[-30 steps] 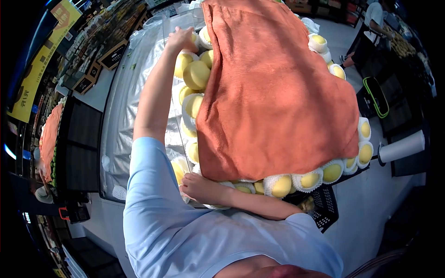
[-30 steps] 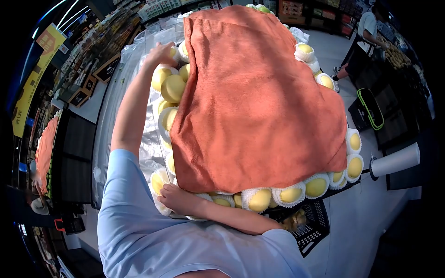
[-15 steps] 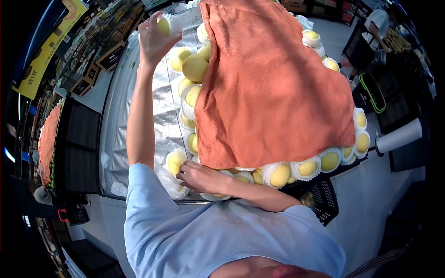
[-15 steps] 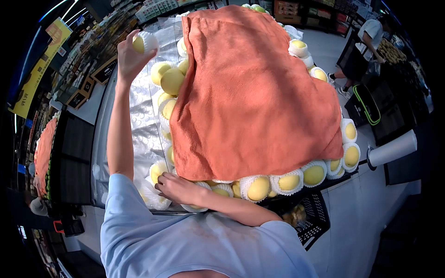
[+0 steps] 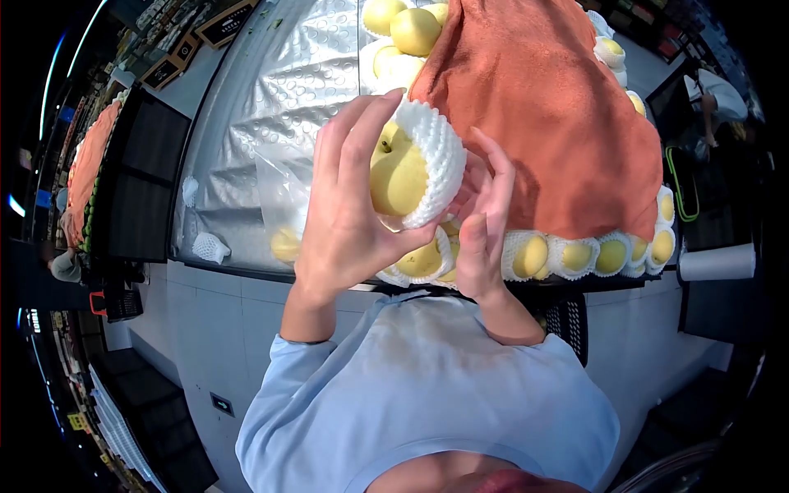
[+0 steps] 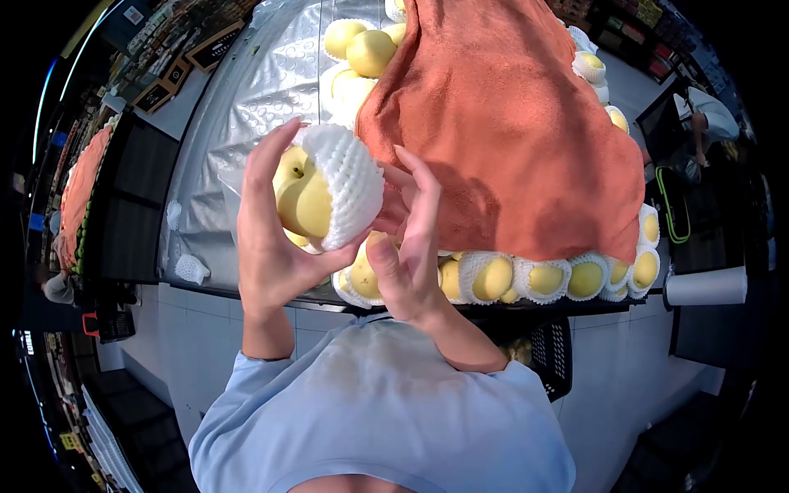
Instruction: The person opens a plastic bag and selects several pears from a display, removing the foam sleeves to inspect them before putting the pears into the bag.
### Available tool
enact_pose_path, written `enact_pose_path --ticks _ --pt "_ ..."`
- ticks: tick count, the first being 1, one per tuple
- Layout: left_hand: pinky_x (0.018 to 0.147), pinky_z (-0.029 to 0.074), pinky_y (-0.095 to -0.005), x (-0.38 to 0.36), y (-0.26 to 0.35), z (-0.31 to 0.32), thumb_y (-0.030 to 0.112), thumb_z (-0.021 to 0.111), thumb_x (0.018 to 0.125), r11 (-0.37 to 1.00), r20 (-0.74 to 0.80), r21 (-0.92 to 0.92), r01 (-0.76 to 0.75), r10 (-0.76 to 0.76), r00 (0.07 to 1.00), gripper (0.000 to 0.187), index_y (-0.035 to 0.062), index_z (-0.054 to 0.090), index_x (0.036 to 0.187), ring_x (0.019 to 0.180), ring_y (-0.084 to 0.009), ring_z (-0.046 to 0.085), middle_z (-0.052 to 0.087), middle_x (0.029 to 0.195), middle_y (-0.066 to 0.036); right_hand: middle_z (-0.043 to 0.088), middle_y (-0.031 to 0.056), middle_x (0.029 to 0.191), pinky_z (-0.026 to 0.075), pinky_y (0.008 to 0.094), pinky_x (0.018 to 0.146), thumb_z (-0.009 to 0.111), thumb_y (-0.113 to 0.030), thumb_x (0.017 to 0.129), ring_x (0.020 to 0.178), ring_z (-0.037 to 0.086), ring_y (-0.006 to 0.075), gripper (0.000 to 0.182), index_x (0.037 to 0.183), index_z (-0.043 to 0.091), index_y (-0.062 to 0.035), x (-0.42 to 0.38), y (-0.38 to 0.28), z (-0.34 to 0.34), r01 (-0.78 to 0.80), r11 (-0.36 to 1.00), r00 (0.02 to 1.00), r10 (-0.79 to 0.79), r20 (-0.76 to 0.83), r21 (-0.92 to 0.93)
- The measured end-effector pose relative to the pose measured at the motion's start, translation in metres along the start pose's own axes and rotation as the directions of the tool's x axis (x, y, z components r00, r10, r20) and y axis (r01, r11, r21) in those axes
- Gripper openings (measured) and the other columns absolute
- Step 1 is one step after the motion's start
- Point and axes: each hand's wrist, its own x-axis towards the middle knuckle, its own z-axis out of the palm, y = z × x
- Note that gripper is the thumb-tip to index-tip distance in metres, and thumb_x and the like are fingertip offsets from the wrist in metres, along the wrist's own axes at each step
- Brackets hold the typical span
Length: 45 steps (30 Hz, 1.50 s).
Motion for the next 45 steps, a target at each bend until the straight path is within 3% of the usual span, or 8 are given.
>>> enact_pose_path --ticks 4,9,19,28,31,40,44,45 --pt "0.099 0.04 -0.0518 -0.028 0.005 0.024 0.009 0.088 0.054 1.0 -0.029 -0.013 -0.026 0.025 0.999 0.102 0.0066 0.039 0.143 0.12 -0.0428 0.046 0.042 0.137 -0.022 0.045 0.0274 0.136 0.046 0.0387 0.096 0.065 -0.054 0.09 0.122 0.053 0.0332 0.089 0.144 0.03 0.0068 -0.003 -0.013 0.0 0.22 0.834 0.975 -0.168 0.147 -0.506" --pt "0.1 0.04 -0.0522 -0.05 0.002 0.028 0.012 0.089 0.056 0.996 -0.028 -0.083 0.033 -0.035 0.999 0.103 0.0044 0.035 0.144 0.124 -0.0438 0.043 0.039 0.141 -0.023 0.064 0.0216 0.116 0.053 0.0373 0.085 0.057 -0.028 0.099 0.103 0.067 0.0317 0.046 0.131 0.051 0.0048 -0.009 -0.007 -0.001 0.139 0.81 0.989 -0.142 0.04 -0.57" --pt "0.111 0.035 -0.0462 -0.071 -0.031 0.023 0.034 0.091 0.065 0.836 0.093 -0.529 0.148 -0.116 0.989 0.097 0.0009 0.039 0.14 0.138 -0.0373 0.036 0.035 0.148 -0.024 0.068 0.0218 0.107 0.055 0.0375 0.074 0.051 -0.015 0.101 0.089 0.071 0.0335 0.032 0.125 0.055 0.0041 -0.012 -0.007 0.002 0.184 0.724 0.979 -0.194 0.059 -0.664" --pt "0.107 0.044 -0.044 -0.075 -0.009 0.047 0.053 0.067 0.086 0.508 -0.048 -0.833 0.222 -0.465 0.884 0.076 0.0023 0.043 0.137 0.131 -0.0329 0.048 0.044 0.144 -0.025 0.069 0.0167 0.108 0.053 0.0278 0.073 0.052 -0.016 0.099 0.084 0.066 0.0181 0.035 0.126 0.057 0.0048 -0.013 -0.019 0.004 0.243 0.666 0.966 -0.233 0.113 -0.705" --pt "0.101 0.049 -0.0421 -0.082 -0.008 0.048 0.064 0.029 0.098 -0.172 0.269 -0.963 0.209 -0.699 0.663 0.073 0.0071 0.042 0.141 0.122 -0.0281 0.056 0.054 0.137 -0.013 0.068 0.0182 0.107 0.054 0.0292 0.073 0.056 -0.018 0.097 0.086 0.067 0.0221 0.038 0.127 0.056 0.0047 -0.015 -0.029 0.008 0.142 0.706 0.99 -0.094 0.107 -0.694" --pt "0.102 0.047 -0.0423 -0.078 0.003 0.05 0.063 0.03 0.1 0.212 0.129 -0.85 0.482 -0.804 0.58 0.072 0.0046 0.037 0.142 0.119 -0.0249 0.058 0.054 0.135 -0.011 0.058 0.0213 0.126 0.054 0.0359 0.081 0.077 -0.034 0.082 0.103 0.063 0.0311 0.079 0.14 0.041 0.0043 -0.017 -0.012 0.003 0.319 0.53 0.948 -0.191 0.255 -0.786" --pt "0.1 0.05 -0.0452 -0.094 -0.013 0.052 0.063 0.03 0.1 -0.027 0.237 -0.928 0.372 -0.812 0.533 0.071 0.0082 0.037 0.144 0.122 -0.028 0.056 0.052 0.138 -0.012 0.054 0.0209 0.134 0.052 0.0371 0.084 0.087 -0.027 0.069 0.109 0.061 0.0319 0.087 0.137 0.043 0.0045 -0.021 -0.009 0.003 0.333 0.565 0.943 -0.206 0.261 -0.755" --pt "0.102 0.049 -0.0472 -0.097 -0.024 0.051 0.063 0.032 0.099 -0.334 0.364 -0.924 0.185 -0.626 0.69 0.071 0.0095 0.037 0.145 0.126 -0.0287 0.053 0.05 0.14 -0.012 0.054 0.0209 0.134 0.052 0.0371 0.084 0.087 -0.027 0.069 0.109 0.061 0.0319 0.087 0.137 0.043 0.0045 -0.022 -0.008 0.003 0.333 0.567 0.943 -0.207 0.261 -0.753"
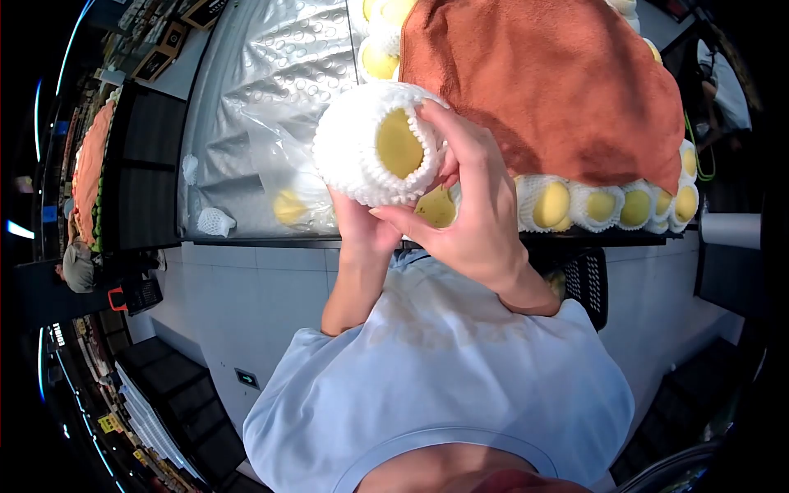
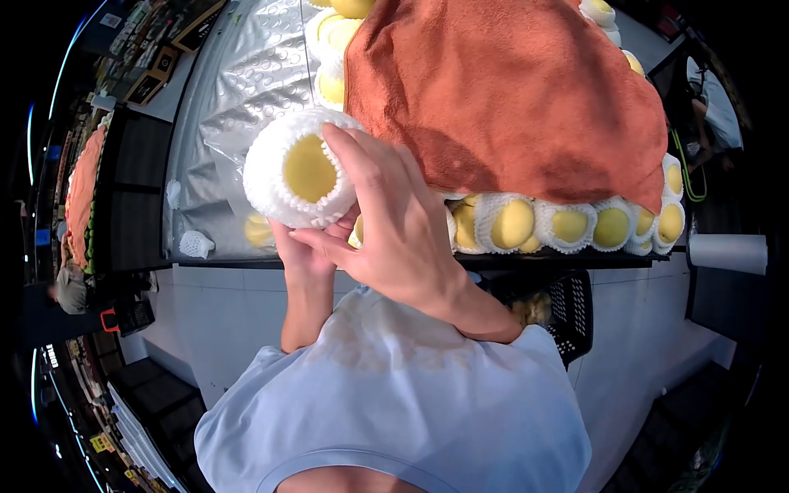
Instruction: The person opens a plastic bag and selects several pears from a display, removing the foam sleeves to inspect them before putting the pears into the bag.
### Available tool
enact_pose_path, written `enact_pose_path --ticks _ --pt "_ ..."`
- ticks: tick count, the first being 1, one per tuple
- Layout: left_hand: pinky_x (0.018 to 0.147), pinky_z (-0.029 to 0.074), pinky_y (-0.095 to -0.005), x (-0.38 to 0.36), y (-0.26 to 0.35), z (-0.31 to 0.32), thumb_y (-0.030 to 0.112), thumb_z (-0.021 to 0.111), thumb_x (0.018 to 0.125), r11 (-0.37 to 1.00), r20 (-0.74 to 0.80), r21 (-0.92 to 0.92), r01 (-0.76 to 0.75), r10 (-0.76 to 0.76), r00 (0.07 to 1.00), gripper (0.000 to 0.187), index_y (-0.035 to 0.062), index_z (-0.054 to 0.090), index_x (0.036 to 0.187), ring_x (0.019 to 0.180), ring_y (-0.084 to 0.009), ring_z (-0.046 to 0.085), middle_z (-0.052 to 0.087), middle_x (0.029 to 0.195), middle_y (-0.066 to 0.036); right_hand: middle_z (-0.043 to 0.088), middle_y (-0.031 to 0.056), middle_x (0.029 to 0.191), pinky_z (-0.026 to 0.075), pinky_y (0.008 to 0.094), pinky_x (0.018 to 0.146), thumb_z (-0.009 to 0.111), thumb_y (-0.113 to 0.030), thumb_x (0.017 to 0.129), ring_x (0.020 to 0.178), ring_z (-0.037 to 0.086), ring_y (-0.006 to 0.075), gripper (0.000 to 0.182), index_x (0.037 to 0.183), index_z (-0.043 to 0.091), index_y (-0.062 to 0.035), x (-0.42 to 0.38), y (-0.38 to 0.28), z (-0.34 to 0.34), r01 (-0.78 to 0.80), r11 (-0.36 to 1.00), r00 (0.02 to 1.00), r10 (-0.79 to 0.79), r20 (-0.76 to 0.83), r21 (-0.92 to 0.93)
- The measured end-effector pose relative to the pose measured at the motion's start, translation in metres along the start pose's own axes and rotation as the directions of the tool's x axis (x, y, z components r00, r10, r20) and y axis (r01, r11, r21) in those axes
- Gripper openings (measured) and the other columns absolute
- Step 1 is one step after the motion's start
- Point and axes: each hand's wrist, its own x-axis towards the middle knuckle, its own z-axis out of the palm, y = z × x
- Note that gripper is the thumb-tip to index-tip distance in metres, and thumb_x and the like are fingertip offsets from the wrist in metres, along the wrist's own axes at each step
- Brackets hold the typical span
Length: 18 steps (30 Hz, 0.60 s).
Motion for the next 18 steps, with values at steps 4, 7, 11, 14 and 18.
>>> enact_pose_path --ticks 4,7,11,14,18 --pt "0.101 0.049 -0.0543 -0.004 -0.002 0.002 0.064 0.038 0.096 0.883 0.14 -0.432 0.184 -0.136 0.981 0.07 0.0155 0.038 0.147 0.13 -0.031 0.049 0.046 0.145 -0.011 0.057 0.0204 0.131 0.049 0.0382 0.083 0.089 -0.019 0.066 0.107 0.061 0.0304 0.081 0.132 0.048 0.0027 0.001 0.003 0.001 0.143 0.981 0.988 -0.134 -0.075 0.132" --pt "0.099 0.049 -0.0582 -0.005 -0.003 0.001 0.066 0.04 0.094 0.846 0.14 -0.488 0.216 -0.169 0.976 0.071 0.0174 0.041 0.146 0.129 -0.0329 0.05 0.048 0.144 -0.011 0.059 0.0195 0.128 0.048 0.0383 0.08 0.088 -0.017 0.066 0.104 0.061 0.0286 0.076 0.129 0.051 0.002 0.0 0.003 0.0 0.216 0.969 0.974 -0.206 -0.095 0.116" --pt "0.098 0.049 -0.0571 -0.002 -0.003 -0.009 0.064 0.039 0.094 0.837 0.011 -0.519 0.172 -0.195 0.981 0.069 0.0164 0.044 0.143 0.129 -0.0338 0.049 0.05 0.142 -0.011 0.059 0.0166 0.126 0.047 0.0374 0.077 0.085 -0.018 0.068 0.096 0.06 0.0273 0.066 0.125 0.057 -0.0018 -0.002 0.006 0.002 0.207 0.976 0.977 -0.202 -0.072 0.064" --pt "0.1 0.048 -0.0554 0.0 -0.004 -0.006 0.06 0.037 0.097 0.864 0.025 -0.482 0.143 -0.149 0.989 0.064 0.0156 0.046 0.142 0.127 -0.0327 0.051 0.051 0.141 -0.011 0.055 0.0142 0.13 0.046 0.0373 0.081 0.082 -0.023 0.069 0.099 0.055 0.0284 0.06 0.124 0.061 -0.0086 -0.003 0.002 0.0 0.169 0.973 0.984 -0.16 0.075 -0.154" --pt "0.105 0.044 -0.0519 0.005 0.0 -0.013 0.046 0.036 0.102 0.926 0.096 -0.371 0.066 -0.032 0.995 0.054 0.0093 0.046 0.141 0.126 -0.0318 0.052 0.051 0.141 -0.013 0.047 0.0127 0.139 0.04 0.0451 0.095 0.078 -0.03 0.071 0.117 0.044 0.0309 0.057 0.122 0.063 -0.014 -0.005 0.002 0.006 0.161 0.935 0.986 -0.138 0.095 -0.315"
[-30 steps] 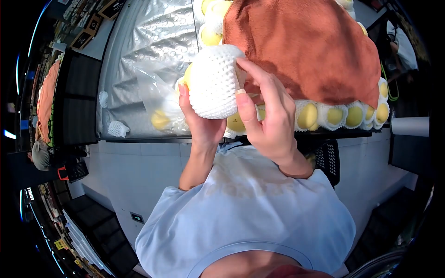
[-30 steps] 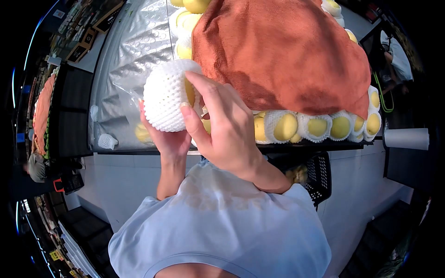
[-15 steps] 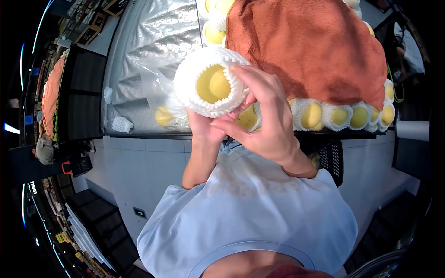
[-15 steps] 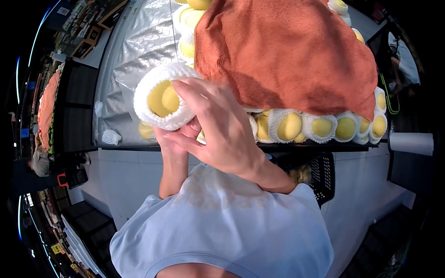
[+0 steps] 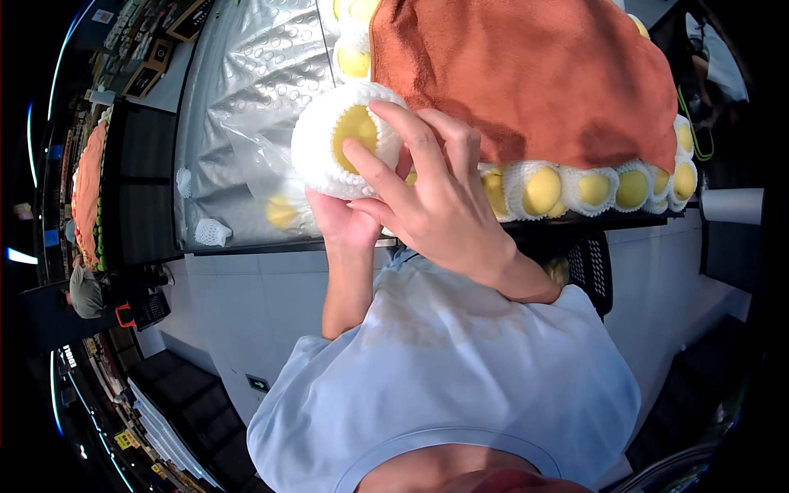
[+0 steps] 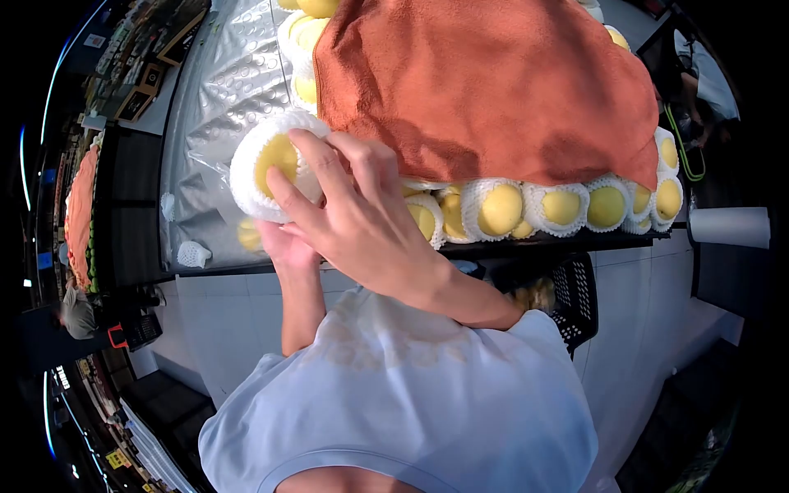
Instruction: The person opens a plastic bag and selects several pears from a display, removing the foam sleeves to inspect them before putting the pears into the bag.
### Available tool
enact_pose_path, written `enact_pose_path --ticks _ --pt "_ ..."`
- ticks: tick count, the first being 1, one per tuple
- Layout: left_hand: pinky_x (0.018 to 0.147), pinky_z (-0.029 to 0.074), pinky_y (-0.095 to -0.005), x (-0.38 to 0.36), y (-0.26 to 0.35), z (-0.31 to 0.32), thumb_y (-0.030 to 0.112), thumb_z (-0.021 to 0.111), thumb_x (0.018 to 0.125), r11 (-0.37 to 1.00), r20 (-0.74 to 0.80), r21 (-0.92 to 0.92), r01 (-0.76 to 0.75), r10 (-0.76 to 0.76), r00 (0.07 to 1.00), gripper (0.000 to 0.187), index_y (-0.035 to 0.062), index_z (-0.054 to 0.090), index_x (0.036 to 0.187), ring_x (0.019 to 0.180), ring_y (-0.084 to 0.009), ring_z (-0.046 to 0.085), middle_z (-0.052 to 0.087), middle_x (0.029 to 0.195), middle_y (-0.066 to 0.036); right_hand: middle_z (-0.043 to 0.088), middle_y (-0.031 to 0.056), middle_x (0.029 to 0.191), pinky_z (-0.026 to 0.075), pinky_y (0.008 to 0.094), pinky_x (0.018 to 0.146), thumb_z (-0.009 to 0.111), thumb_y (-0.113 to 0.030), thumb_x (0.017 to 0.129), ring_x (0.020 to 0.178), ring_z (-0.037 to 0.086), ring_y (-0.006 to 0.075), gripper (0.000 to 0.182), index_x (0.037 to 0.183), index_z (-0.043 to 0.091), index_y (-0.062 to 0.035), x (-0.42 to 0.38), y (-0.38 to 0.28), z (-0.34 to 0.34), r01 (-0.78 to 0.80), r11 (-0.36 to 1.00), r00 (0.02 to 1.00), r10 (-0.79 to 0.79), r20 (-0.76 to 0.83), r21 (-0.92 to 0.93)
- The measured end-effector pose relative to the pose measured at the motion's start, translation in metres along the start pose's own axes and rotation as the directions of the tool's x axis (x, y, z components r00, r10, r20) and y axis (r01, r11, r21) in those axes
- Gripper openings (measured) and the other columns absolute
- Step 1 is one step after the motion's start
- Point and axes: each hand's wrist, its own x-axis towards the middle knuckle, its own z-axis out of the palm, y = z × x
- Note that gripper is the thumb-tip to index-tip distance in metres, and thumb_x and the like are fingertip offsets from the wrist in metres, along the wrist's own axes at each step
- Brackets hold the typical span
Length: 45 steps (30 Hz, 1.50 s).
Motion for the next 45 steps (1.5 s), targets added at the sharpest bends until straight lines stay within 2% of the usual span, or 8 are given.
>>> enact_pose_path --ticks 15,22,25,27,29,31,38,45 --pt "0.108 0.044 -0.0419 -0.01 -0.006 -0.002 0.032 0.031 0.106 0.975 -0.098 0.216 -0.061 0.084 0.992 0.047 0.005 0.043 0.142 0.127 -0.0284 0.053 0.051 0.142 -0.012 0.03 0.023 0.149 0.034 0.0576 0.109 0.077 -0.031 0.073 0.137 0.031 0.0438 0.079 0.135 0.04 0.0021 -0.004 -0.008 0.013 -0.033 0.998 0.997 0.029 0.068 0.053" --pt "0.11 0.041 -0.0462 -0.018 0.0 -0.003 0.03 0.027 0.106 0.997 0.14 0.073 -0.036 0.025 0.99 0.048 0.0019 0.04 0.144 0.13 -0.0328 0.05 0.048 0.144 -0.017 0.031 0.0272 0.146 0.036 0.0589 0.108 0.078 -0.019 0.073 0.134 0.036 0.0461 0.077 0.135 0.039 0.0019 -0.005 -0.005 0.021 0.002 0.974 0.999 0.006 -0.033 0.226" --pt "0.113 0.036 -0.0491 -0.025 0.0 0.004 0.031 0.032 0.106 0.997 0.198 0.042 -0.06 0.05 0.979 0.052 0.0008 0.031 0.149 0.133 -0.0351 0.046 0.042 0.148 -0.019 0.035 0.0272 0.144 0.039 0.0528 0.107 0.085 -0.016 0.07 0.132 0.04 0.0452 0.089 0.137 0.029 -0.0001 -0.002 0.002 0.025 0.071 0.892 0.987 0.002 -0.163 0.445" --pt "0.114 0.035 -0.0476 -0.03 -0.003 0.021 0.035 0.047 0.102 0.734 0.116 0.646 -0.209 0.176 0.978 0.067 0.0012 0.018 0.153 0.135 -0.0324 0.044 0.035 0.152 -0.018 0.034 0.0294 0.144 0.038 0.0507 0.109 0.085 -0.012 0.071 0.131 0.043 0.0432 0.093 0.138 0.022 -0.0002 -0.001 0.008 0.021 0.082 0.782 0.986 0.027 -0.166 0.618" --pt "0.113 0.036 -0.0439 -0.03 -0.003 0.042 0.036 0.077 0.085 0.691 0.038 0.712 -0.126 0.142 0.989 0.101 0.001 0.012 0.154 0.136 -0.029 0.043 0.032 0.153 -0.017 0.035 0.0241 0.141 0.043 0.0448 0.107 0.083 -0.012 0.073 0.131 0.045 0.033 0.095 0.141 0.018 0.0007 -0.008 0.012 0.016 -0.034 0.636 0.991 0.119 -0.054 0.771" --pt "0.111 0.039 -0.041 -0.028 -0.003 0.047 0.041 0.086 0.073 0.646 -0.019 0.762 -0.044 0.091 0.996 0.113 0.0004 0.016 0.153 0.134 -0.0277 0.045 0.035 0.15 -0.016 0.035 0.0224 0.139 0.045 0.043 0.105 0.084 -0.013 0.073 0.13 0.047 0.0309 0.098 0.143 0.017 0.0008 -0.007 0.017 0.015 -0.082 0.429 0.984 0.18 0.004 0.9" --pt "0.11 0.037 -0.0382 -0.028 -0.016 0.035 0.061 0.088 0.059 0.59 0.009 0.792 -0.155 0.242 0.97 0.128 0.0033 0.015 0.148 0.132 -0.0234 0.044 0.043 0.14 -0.011 0.042 0.0228 0.138 0.041 0.0403 0.106 0.078 -0.022 0.08 0.129 0.047 0.029 0.101 0.151 0.011 0.0004 -0.005 0.013 0.004 -0.234 0.171 0.95 0.249 0.187 0.957" --pt "0.112 0.035 -0.0388 -0.04 -0.014 0.027 0.05 0.086 0.071 0.692 0.046 0.698 -0.185 0.215 0.976 0.113 0.0038 0.019 0.15 0.135 -0.0229 0.04 0.04 0.144 -0.012 0.035 0.0172 0.145 0.029 0.0386 0.113 0.064 -0.034 0.091 0.134 0.037 0.0259 0.079 0.147 0.025 0.0049 -0.016 0.013 0.017 -0.314 0.057 0.921 0.259 0.29 0.948"
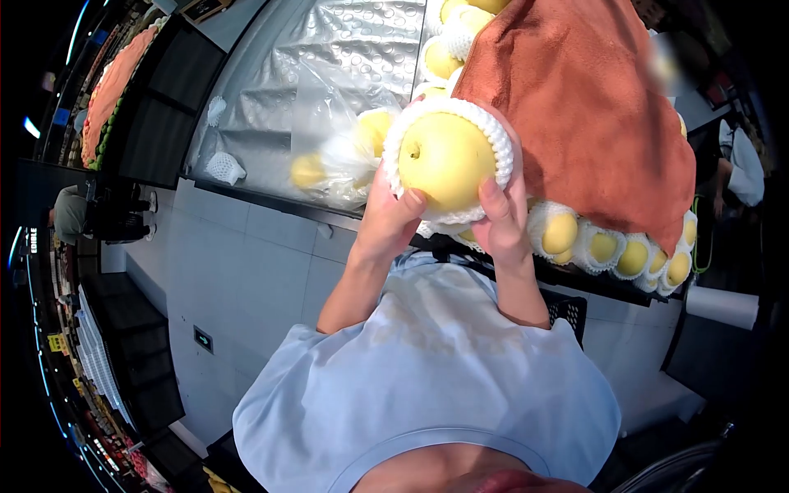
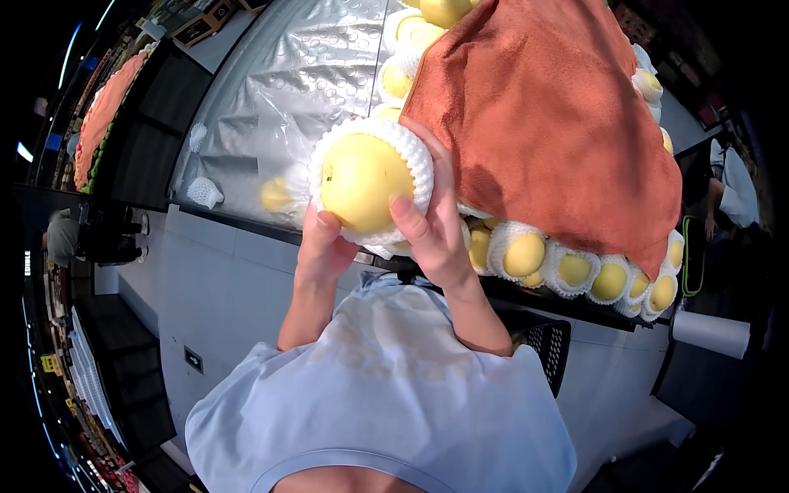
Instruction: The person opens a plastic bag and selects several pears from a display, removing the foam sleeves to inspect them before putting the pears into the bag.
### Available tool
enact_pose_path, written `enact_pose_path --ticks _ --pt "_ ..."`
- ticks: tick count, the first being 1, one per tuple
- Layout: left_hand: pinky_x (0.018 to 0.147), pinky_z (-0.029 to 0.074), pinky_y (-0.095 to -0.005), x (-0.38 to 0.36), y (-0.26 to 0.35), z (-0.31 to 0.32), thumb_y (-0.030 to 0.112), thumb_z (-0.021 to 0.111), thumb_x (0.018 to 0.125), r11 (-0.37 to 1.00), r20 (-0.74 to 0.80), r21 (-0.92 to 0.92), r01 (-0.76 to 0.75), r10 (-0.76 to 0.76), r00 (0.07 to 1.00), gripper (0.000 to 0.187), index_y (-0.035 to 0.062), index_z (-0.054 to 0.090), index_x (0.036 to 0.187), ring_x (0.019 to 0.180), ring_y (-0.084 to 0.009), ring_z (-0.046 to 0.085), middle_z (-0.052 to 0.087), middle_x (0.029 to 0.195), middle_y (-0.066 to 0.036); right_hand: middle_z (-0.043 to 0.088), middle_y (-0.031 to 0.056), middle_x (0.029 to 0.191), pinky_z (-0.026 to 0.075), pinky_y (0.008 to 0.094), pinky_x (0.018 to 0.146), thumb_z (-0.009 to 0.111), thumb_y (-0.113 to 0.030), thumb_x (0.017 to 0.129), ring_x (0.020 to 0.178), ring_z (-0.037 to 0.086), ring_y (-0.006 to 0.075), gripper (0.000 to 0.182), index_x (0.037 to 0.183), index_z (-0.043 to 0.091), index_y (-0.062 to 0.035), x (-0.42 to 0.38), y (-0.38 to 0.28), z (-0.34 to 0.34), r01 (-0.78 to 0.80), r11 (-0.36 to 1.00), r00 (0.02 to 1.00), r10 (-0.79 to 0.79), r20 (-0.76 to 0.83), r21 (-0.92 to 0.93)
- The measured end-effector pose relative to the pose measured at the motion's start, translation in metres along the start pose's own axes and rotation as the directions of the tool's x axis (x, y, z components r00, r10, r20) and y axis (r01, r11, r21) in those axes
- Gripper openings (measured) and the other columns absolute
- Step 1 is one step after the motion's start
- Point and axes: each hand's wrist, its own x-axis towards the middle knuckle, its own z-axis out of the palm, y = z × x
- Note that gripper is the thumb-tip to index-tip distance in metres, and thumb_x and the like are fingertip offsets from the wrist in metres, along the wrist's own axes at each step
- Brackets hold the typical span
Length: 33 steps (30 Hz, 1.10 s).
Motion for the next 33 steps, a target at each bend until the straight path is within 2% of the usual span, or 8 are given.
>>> enact_pose_path --ticks 3,9,15,17,20,27,29,33 --pt "0.113 0.033 -0.0384 -0.004 0.003 -0.003 0.039 0.08 0.081 0.997 0.01 -0.021 0.07 -0.07 0.998 0.096 0.0043 0.023 0.151 0.136 -0.0225 0.038 0.039 0.146 -0.013 0.035 0.0176 0.145 0.031 0.0389 0.112 0.065 -0.035 0.091 0.133 0.038 0.0264 0.079 0.147 0.025 0.0038 0.0 -0.001 0.003 0.084 0.984 0.996 -0.08 0.027 -0.16" --pt "0.113 0.033 -0.0382 -0.006 0.008 0.012 0.028 0.068 0.091 0.994 -0.053 0.002 -0.108 0.108 0.993 0.075 0.0047 0.028 0.149 0.137 -0.0227 0.04 0.039 0.148 -0.014 0.037 0.0184 0.139 0.038 0.0387 0.107 0.072 -0.039 0.087 0.129 0.043 0.0263 0.085 0.145 0.026 0.0016 0.001 -0.005 0.008 0.05 0.96 0.998 -0.037 0.053 -0.274" --pt "0.115 0.032 -0.0385 -0.007 0.009 0.015 0.023 0.055 0.099 0.969 -0.082 0.018 -0.246 0.247 0.966 0.05 0.0044 0.039 0.143 0.139 -0.0254 0.038 0.034 0.154 -0.017 0.039 0.0182 0.137 0.043 0.0378 0.104 0.077 -0.031 0.083 0.126 0.046 0.0264 0.083 0.143 0.029 0.0017 -0.003 -0.003 0.016 0.063 0.938 0.997 -0.044 0.061 -0.34" --pt "0.113 0.034 -0.0392 -0.007 0.004 0.011 0.024 0.052 0.102 0.928 -0.093 0.161 -0.336 0.354 0.931 0.042 0.0027 0.046 0.138 0.138 -0.0261 0.04 0.039 0.151 -0.018 0.041 0.0183 0.135 0.044 0.0382 0.103 0.077 -0.029 0.082 0.124 0.048 0.0268 0.082 0.142 0.03 0.002 -0.004 -0.003 0.02 0.073 0.92 0.997 -0.069 0.025 -0.385" --pt "0.112 0.037 -0.0396 -0.009 -0.001 0.008 0.026 0.051 0.102 0.889 -0.121 0.277 -0.366 0.41 0.904 0.041 0.0019 0.05 0.135 0.137 -0.0257 0.041 0.043 0.147 -0.018 0.043 0.0184 0.132 0.045 0.0387 0.101 0.077 -0.028 0.082 0.121 0.05 0.0276 0.082 0.141 0.03 0.0024 -0.006 -0.005 0.024 0.064 0.897 0.998 -0.062 0.019 -0.437" --pt "0.108 0.04 -0.0369 -0.015 0.0 0.01 0.019 0.061 0.098 0.912 -0.114 0.204 -0.357 0.384 0.916 0.044 0.0007 0.047 0.135 0.129 -0.023 0.048 0.049 0.142 -0.016 0.04 0.0242 0.136 0.044 0.0419 0.102 0.077 -0.034 0.085 0.124 0.048 0.0328 0.083 0.142 0.029 0.0023 -0.008 -0.009 0.02 0.027 0.863 0.998 0.009 0.069 -0.505" --pt "0.106 0.042 -0.0356 -0.018 0.003 0.009 0.016 0.066 0.094 0.97 -0.177 0.08 -0.229 0.239 0.955 0.048 0.0005 0.046 0.135 0.125 -0.0207 0.051 0.052 0.137 -0.014 0.034 0.0267 0.141 0.04 0.0475 0.105 0.082 -0.04 0.077 0.13 0.041 0.0385 0.097 0.145 0.027 0.0026 -0.008 -0.012 0.014 0.281 0.476 0.959 -0.171 0.226 -0.833" --pt "0.104 0.043 -0.0329 -0.02 0.009 0.012 0.015 0.067 0.094 0.986 -0.241 0.119 -0.116 0.142 0.96 0.049 0.0003 0.046 0.136 0.124 -0.0181 0.051 0.052 0.134 -0.013 0.031 0.0252 0.144 0.038 0.053 0.106 0.088 -0.038 0.065 0.133 0.034 0.0435 0.109 0.148 0.027 -0.0041 -0.011 -0.026 0.022 0.389 0.465 0.92 -0.154 0.36 -0.795"
